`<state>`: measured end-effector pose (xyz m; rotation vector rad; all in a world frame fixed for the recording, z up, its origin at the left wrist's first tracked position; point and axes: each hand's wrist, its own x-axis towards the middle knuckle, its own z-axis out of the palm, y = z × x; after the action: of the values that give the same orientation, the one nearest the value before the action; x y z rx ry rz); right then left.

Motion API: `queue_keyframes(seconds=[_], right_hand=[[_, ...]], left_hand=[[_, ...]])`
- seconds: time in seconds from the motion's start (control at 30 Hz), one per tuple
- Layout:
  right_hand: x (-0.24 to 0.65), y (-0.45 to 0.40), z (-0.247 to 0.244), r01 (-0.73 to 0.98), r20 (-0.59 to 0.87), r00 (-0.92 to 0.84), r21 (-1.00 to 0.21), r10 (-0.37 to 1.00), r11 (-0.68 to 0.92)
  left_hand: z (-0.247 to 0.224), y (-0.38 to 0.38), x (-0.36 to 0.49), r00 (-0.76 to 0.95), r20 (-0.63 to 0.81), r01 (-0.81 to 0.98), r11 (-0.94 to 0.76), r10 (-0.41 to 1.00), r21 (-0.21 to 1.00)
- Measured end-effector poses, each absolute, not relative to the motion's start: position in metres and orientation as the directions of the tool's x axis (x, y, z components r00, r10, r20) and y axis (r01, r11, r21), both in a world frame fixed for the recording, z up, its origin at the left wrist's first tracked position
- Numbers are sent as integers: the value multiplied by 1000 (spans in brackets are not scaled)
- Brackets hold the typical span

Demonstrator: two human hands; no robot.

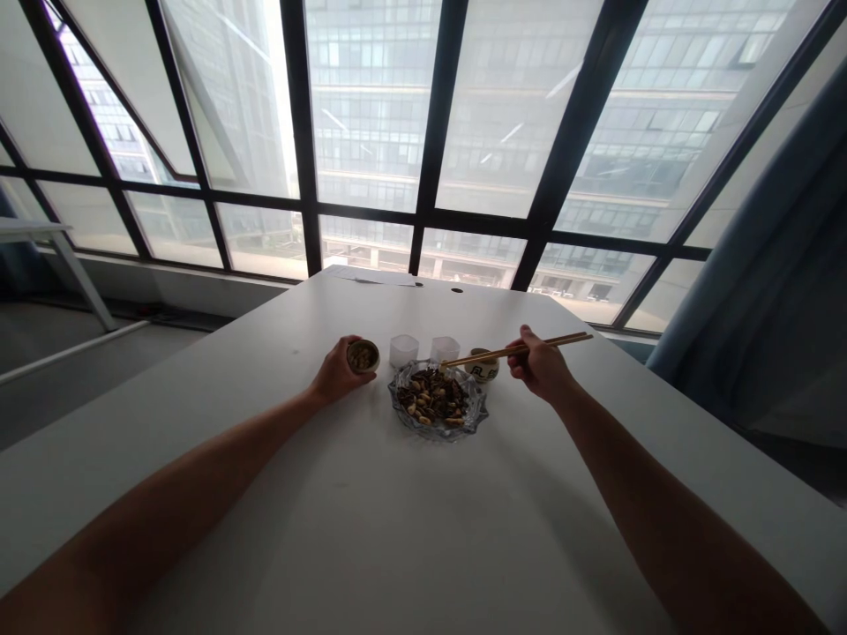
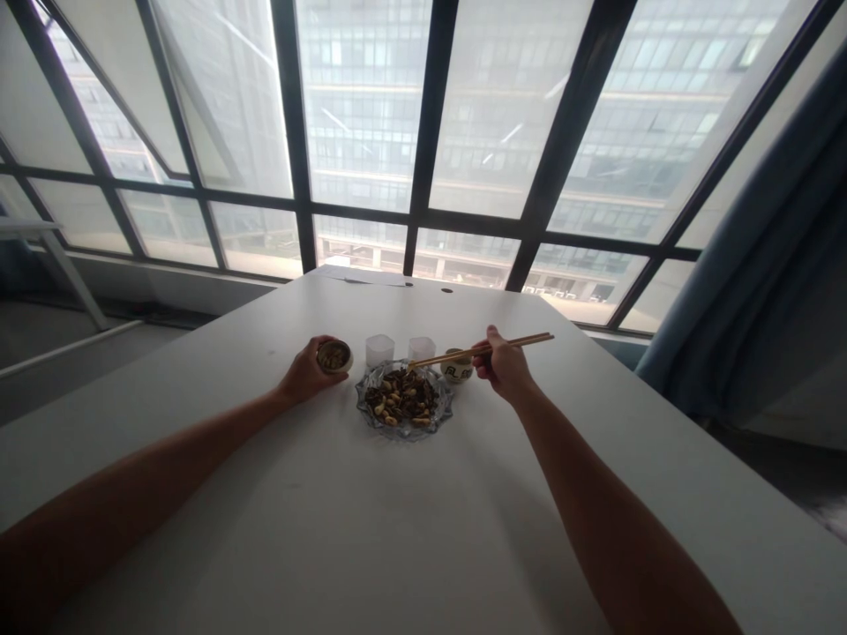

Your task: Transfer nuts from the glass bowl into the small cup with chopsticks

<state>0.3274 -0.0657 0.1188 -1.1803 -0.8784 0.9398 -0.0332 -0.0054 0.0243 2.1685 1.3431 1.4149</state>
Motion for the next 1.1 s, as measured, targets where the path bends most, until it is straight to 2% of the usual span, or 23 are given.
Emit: queue_keyframes(seconds=[0.07,0.17,0.23,0.3,0.4,0.53,0.77,0.9,1.0,1.1], right_hand=[[322,-68,117,-101,139,372,-977,918,189],[298,-74,117,-23,320,387,-934,865,355],[272,-78,118,53,427,320,-899,846,434],[244,-79,121,107,471,240,-882,849,459],[208,-71,124,132,484,135,-874,865,469],[190,-58,123,179,422,-24,-890,906,420],[253,-72,131,160,450,237,-892,861,423],[285,-76,129,278,410,199,-895,890,350],[290,-72,118,337,420,138,-872,897,356],[287,-73,103,372,427,3,-840,904,395]], left_hand=[[25,-6,-33,116,604,567,-552,789,612],[26,-7,-32,127,605,564,-560,786,608],[26,-7,-31,144,607,560,-570,781,601],[26,-6,-30,160,607,551,-581,778,599],[26,-6,-29,165,617,537,-594,770,599],[25,-7,-28,184,625,528,-612,759,588],[27,-10,-28,177,573,548,-564,800,618],[25,-10,-30,140,539,530,-523,831,668],[23,-11,-32,104,498,521,-474,861,710],[23,-13,-34,82,466,526,-435,881,731]])
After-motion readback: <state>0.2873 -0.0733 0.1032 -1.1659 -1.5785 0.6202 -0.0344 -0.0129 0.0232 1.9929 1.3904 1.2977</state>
